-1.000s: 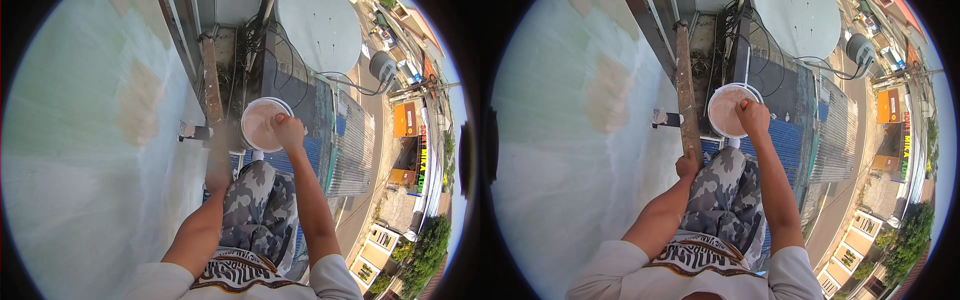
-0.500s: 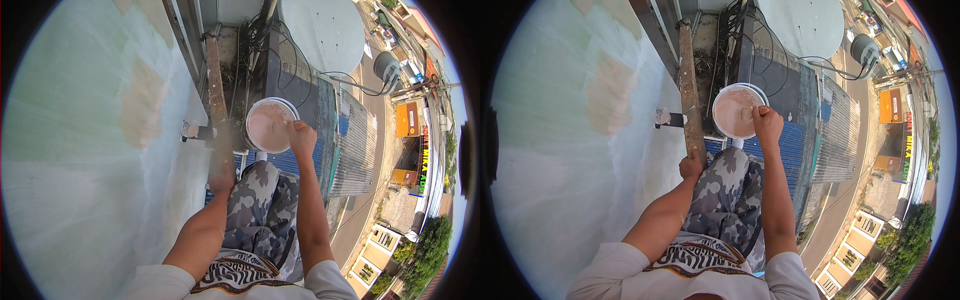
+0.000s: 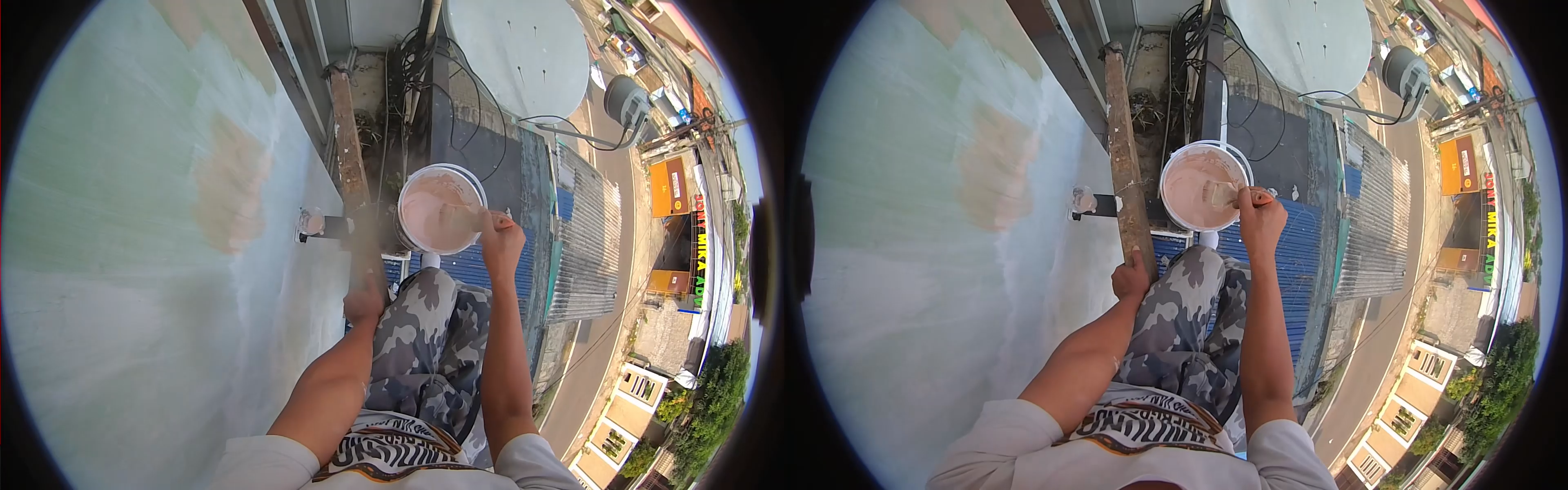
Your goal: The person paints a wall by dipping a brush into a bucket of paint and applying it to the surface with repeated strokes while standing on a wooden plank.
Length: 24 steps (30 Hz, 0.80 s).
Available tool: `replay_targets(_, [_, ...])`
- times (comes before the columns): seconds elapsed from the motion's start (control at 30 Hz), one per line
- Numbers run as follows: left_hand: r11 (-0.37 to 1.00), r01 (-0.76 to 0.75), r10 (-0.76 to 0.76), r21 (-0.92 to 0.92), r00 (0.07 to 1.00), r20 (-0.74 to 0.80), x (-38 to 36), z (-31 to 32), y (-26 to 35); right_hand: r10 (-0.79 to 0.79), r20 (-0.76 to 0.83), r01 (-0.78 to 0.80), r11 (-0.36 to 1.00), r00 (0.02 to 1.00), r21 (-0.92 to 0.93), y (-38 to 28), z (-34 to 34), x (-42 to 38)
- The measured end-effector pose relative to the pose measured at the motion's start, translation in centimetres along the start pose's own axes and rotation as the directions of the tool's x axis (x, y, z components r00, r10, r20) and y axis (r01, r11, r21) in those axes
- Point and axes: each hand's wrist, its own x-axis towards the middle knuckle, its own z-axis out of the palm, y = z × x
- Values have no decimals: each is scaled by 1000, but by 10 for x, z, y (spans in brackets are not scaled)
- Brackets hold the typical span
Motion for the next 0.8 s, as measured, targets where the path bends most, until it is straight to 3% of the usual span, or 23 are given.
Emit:
replay_targets(0.17, [998,-18,14,62,999,52,0,-5,1,165,8,-160,942,986,295,17,-12,-19])
replay_targets(0.27, [997,-41,40,60,999,15,-1,-1,-4,114,-9,-111,979,993,170,26,-15,-23])
replay_targets(0.4, [998,-42,42,53,999,5,-3,-3,0,195,-16,-174,905,981,389,29,-18,-26])
replay_targets(0.47, [998,-29,30,51,1000,-8,-1,-3,-2,254,22,-224,808,967,545,33,-18,-28])
replay_targets(0.6, [999,-32,33,44,999,-33,2,1,-4,490,172,-417,448,854,791,52,-11,-37])
replay_targets(0.8, [996,-64,65,57,998,-17,-3,-1,-1,592,327,-451,69,736,890,69,-2,-50])
